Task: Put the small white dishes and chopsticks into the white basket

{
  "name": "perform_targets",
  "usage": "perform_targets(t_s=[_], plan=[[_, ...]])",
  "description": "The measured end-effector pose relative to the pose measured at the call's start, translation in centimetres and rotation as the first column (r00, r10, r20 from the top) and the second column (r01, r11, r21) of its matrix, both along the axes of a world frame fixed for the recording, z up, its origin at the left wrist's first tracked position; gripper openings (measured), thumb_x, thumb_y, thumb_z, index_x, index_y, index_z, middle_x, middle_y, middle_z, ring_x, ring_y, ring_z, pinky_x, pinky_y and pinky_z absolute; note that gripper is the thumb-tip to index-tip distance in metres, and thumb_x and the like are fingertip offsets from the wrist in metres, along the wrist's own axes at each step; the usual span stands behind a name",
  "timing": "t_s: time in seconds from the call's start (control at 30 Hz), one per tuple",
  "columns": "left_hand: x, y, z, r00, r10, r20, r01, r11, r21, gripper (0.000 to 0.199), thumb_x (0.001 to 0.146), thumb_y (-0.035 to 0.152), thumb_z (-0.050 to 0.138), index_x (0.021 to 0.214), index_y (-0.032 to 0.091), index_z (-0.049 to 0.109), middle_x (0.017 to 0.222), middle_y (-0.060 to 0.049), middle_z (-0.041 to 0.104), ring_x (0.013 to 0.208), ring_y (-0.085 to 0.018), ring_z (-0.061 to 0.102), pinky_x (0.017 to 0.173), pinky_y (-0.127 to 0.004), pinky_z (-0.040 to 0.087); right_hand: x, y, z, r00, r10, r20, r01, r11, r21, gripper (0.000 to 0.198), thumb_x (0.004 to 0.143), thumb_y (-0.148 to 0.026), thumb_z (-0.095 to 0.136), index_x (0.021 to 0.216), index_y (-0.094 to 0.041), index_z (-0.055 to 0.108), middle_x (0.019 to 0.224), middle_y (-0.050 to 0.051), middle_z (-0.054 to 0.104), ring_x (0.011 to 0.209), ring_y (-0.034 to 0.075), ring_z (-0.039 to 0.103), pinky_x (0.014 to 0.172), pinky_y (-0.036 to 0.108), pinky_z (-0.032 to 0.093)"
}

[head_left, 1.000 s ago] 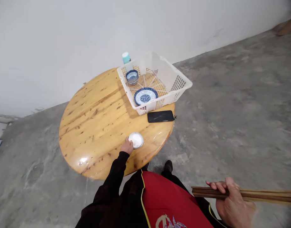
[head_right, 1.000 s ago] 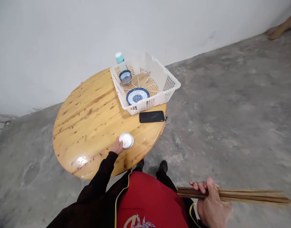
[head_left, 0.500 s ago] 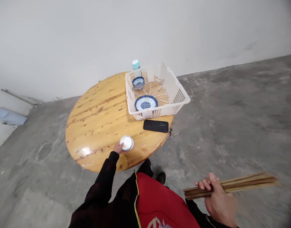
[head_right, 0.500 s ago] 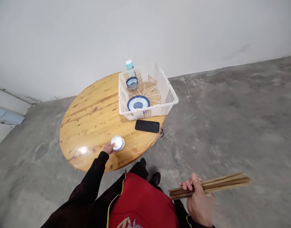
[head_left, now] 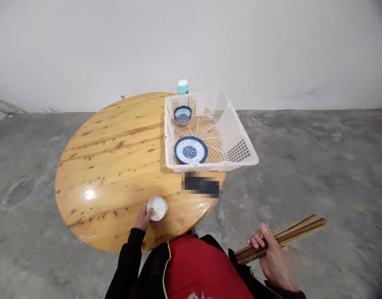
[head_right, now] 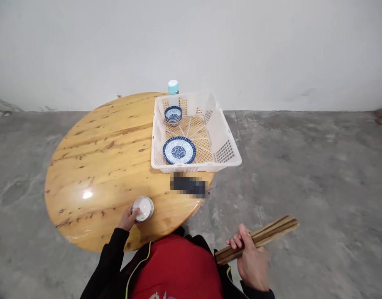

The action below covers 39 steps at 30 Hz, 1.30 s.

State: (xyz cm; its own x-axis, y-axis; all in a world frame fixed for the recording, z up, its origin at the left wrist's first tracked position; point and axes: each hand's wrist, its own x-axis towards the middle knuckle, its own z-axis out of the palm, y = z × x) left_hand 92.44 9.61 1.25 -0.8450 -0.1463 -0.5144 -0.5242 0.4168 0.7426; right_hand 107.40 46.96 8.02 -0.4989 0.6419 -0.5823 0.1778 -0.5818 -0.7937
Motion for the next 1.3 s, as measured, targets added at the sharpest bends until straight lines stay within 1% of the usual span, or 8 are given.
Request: perform_targets(t_s=[0.2, 0.43, 0.57, 0.8, 0.93, 1.03, 1.17, 1.3], plan=[[0.5, 0.1, 0.1, 0.993, 0.103, 0.055, -0.108, 0.988, 0.114, 0.049, 0.068, 0.056, 0.078, 0.095, 0.018, 0.066, 0.075, -0.003, 0.065, 0.075, -0.025, 0.068, 0.059, -0.032, 0.057, -3.2, 0.4, 0.4, 0.998, 0.057, 0.022, -0.058, 0.997, 0.058, 0.067, 0.059, -0.063, 0.098, 0.059, -0.022, 0.045, 0.053, -0.008, 0.038, 0.050, 0.009, 0.038, 0.053, 0.024, 0.051], [1.0, 0.8, 1.2, 0.950, 0.306, 0.058, -0.309, 0.906, 0.291, 0.055, 0.060, 0.056, 0.086, 0.093, 0.017, 0.065, 0.068, 0.003, 0.059, 0.058, -0.012, 0.054, 0.050, -0.020, 0.044, -5.2, 2.8, 0.2, 0.995, 0.048, 0.085, -0.056, 0.994, 0.095, 0.070, 0.050, -0.066, 0.100, 0.059, -0.022, 0.046, 0.053, -0.008, 0.038, 0.050, 0.009, 0.039, 0.052, 0.026, 0.052], [-1.6, 0.2, 4.3, 0.936, 0.352, -0.009, -0.335, 0.898, 0.284, 0.060, 0.061, 0.058, 0.085, 0.099, 0.016, 0.065, 0.073, 0.002, 0.062, 0.063, -0.013, 0.056, 0.055, -0.022, 0.048, -6.4, 5.4, -0.3, 0.996, 0.022, 0.092, -0.033, 0.991, 0.128, 0.069, 0.048, -0.066, 0.101, 0.060, -0.022, 0.048, 0.053, -0.008, 0.039, 0.049, 0.009, 0.040, 0.053, 0.027, 0.052], [-11.8, 0.7, 13.1, 0.962, 0.127, -0.243, -0.116, 0.992, 0.056, 0.062, 0.065, 0.066, 0.081, 0.100, 0.018, 0.066, 0.078, -0.001, 0.065, 0.069, -0.018, 0.059, 0.058, -0.025, 0.049, -8.4, 9.6, -1.4, 0.994, -0.019, 0.104, 0.011, 0.997, 0.078, 0.070, 0.047, -0.063, 0.101, 0.062, -0.022, 0.046, 0.052, -0.009, 0.037, 0.046, 0.008, 0.037, 0.048, 0.025, 0.050], [-18.2, 6.1, 17.7, 0.945, -0.026, -0.325, 0.042, 0.998, 0.043, 0.054, 0.068, 0.058, 0.082, 0.099, 0.017, 0.065, 0.075, 0.002, 0.059, 0.068, -0.016, 0.057, 0.057, -0.024, 0.048, -8.8, 11.2, -2.2, 0.994, -0.027, 0.102, 0.034, 0.997, -0.070, 0.070, 0.048, -0.057, 0.102, 0.064, -0.022, 0.043, 0.054, -0.010, 0.032, 0.045, 0.006, 0.032, 0.041, 0.022, 0.042], [-22.6, 12.4, 19.5, 0.935, -0.061, -0.349, 0.133, 0.973, 0.187, 0.056, 0.069, 0.054, 0.083, 0.106, 0.016, 0.065, 0.082, 0.000, 0.063, 0.070, -0.015, 0.059, 0.058, -0.024, 0.052, -8.7, 12.1, -3.0, 0.993, -0.020, 0.118, 0.040, 0.985, -0.168, 0.067, 0.051, -0.054, 0.100, 0.065, -0.022, 0.042, 0.054, -0.010, 0.030, 0.044, 0.005, 0.029, 0.039, 0.020, 0.038], [-28.1, 21.6, 18.8, 0.944, -0.113, -0.311, 0.214, 0.926, 0.313, 0.049, 0.075, 0.044, 0.081, 0.110, 0.015, 0.065, 0.097, -0.007, 0.070, 0.080, -0.019, 0.070, 0.068, -0.030, 0.063, -8.4, 12.9, -3.9, 0.986, -0.027, 0.163, 0.068, 0.965, -0.253, 0.065, 0.054, -0.051, 0.098, 0.068, -0.022, 0.041, 0.055, -0.010, 0.031, 0.043, 0.005, 0.029, 0.038, 0.021, 0.036], [-32.8, 29.4, 15.6, 0.971, -0.127, -0.204, 0.193, 0.918, 0.348, 0.030, 0.091, 0.028, 0.070, 0.116, 0.013, 0.063, 0.096, -0.009, 0.074, 0.082, -0.020, 0.076, 0.077, -0.036, 0.067, -7.8, 13.7, -4.6, 0.972, -0.031, 0.233, 0.103, 0.948, -0.302, 0.066, 0.056, -0.051, 0.096, 0.069, -0.023, 0.037, 0.056, -0.009, 0.030, 0.044, 0.005, 0.029, 0.038, 0.023, 0.035]])
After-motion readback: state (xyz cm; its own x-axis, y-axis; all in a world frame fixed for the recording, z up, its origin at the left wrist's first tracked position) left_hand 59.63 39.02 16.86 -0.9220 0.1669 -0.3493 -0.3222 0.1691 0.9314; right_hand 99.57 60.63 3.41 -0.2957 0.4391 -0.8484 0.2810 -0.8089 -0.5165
